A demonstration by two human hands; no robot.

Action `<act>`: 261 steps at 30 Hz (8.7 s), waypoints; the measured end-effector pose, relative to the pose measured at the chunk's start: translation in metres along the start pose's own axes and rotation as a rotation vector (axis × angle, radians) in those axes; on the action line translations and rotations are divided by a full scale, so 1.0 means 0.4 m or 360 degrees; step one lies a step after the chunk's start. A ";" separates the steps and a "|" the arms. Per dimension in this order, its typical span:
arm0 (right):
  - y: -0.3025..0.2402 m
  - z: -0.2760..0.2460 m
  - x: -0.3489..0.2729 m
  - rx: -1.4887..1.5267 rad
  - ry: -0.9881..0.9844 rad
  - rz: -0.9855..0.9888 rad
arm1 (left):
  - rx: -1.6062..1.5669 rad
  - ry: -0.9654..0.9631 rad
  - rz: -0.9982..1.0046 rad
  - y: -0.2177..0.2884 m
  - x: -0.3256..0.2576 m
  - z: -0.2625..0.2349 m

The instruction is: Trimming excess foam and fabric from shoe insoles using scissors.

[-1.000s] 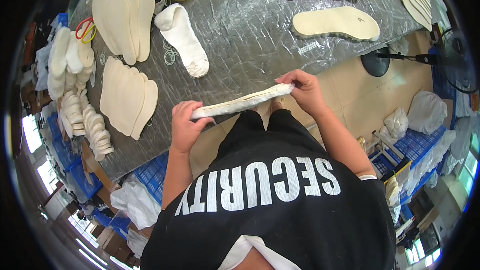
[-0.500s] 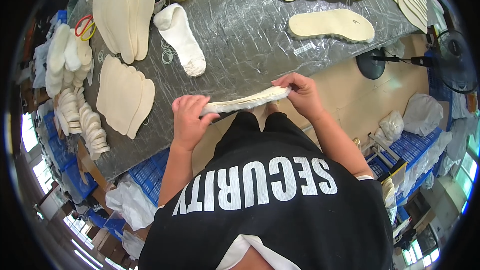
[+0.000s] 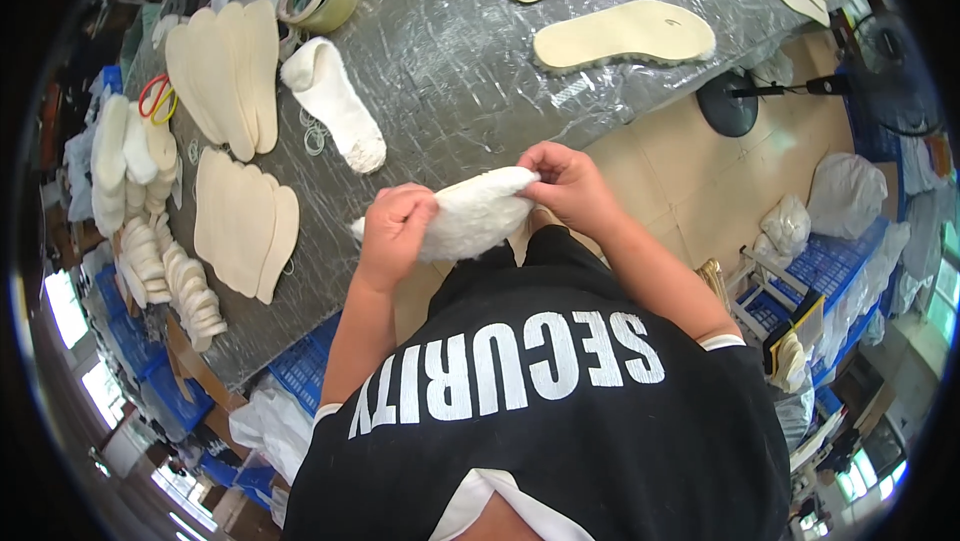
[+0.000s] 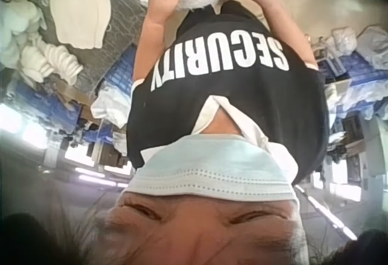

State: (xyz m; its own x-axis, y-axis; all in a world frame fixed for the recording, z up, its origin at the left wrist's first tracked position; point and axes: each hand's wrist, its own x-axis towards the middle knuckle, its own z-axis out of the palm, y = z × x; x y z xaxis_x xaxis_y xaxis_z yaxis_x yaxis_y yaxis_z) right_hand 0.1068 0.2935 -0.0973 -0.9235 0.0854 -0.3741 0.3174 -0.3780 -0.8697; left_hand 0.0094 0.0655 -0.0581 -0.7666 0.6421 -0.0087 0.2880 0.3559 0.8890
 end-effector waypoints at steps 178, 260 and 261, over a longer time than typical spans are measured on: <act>-0.233 -0.001 -0.156 -0.2012 0.0257 -0.1878 | 0.0828 0.0097 0.1146 0.267 0.045 0.063; -0.309 0.021 -0.221 -0.1541 -0.0715 -0.0515 | 0.0431 -0.0667 0.0438 0.364 -0.013 0.052; -0.310 0.018 -0.221 -0.1508 -0.0720 -0.0480 | 0.0460 -0.0646 0.0506 0.363 -0.014 0.056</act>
State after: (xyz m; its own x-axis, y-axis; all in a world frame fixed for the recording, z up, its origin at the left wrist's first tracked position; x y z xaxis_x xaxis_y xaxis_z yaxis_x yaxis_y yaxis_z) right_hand 0.1475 0.3263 0.0461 -0.9234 -0.3647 -0.1194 -0.0774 0.4817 -0.8729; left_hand 0.0683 0.1289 0.0607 -0.3526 0.9357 0.0127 0.6560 0.2376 0.7164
